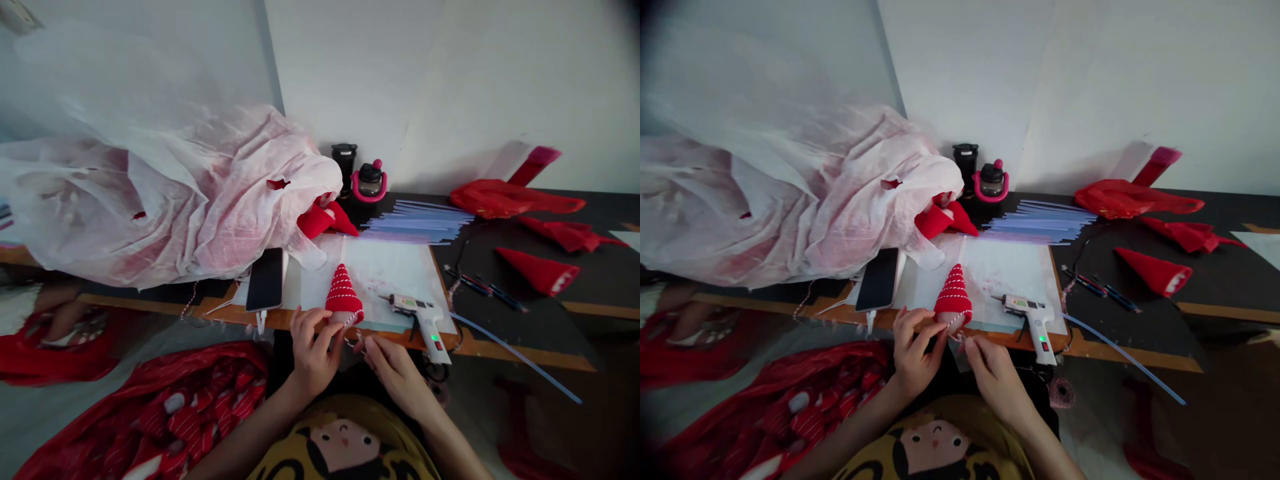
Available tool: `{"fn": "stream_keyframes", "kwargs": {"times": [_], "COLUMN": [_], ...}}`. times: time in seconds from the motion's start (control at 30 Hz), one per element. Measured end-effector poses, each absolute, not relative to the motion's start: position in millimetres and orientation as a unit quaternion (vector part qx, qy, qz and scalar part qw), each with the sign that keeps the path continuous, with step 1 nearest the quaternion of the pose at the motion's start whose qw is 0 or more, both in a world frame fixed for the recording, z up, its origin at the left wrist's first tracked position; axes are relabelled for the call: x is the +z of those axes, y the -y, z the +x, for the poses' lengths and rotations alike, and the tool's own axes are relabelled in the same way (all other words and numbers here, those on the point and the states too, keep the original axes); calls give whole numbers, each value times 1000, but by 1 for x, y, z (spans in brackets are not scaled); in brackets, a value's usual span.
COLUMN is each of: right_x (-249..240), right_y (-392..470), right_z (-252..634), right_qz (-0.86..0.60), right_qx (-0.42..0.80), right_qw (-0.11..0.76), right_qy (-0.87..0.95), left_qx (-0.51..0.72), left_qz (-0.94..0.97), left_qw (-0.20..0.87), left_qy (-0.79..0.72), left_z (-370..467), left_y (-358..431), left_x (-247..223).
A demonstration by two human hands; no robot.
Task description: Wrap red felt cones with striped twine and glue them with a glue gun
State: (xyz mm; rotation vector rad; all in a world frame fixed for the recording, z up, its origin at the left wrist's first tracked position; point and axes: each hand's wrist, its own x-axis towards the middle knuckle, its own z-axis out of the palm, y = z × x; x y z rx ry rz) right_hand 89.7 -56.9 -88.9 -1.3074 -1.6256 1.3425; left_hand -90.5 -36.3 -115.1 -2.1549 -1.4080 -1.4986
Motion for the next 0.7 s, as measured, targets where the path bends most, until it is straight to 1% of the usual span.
{"fn": "stream_keyframes", "kwargs": {"times": [0.23,0.43,0.7], "right_x": [-104,-101,-107], "right_y": [48,37,30], "right_z": [72,61,59], "right_qz": [-467,-472,-458], "right_qx": [589,544,579], "right_qw": [351,340,310], "right_qy": [558,605,599], "left_qx": [-487,-468,-469], "left_qz": [-725,-743,-742], "left_qw": [85,120,140], "left_qy": [480,463,458], "left_z": [-92,-96,-102], "left_y": [40,41,43], "left_x": [-114,-115,-118]}}
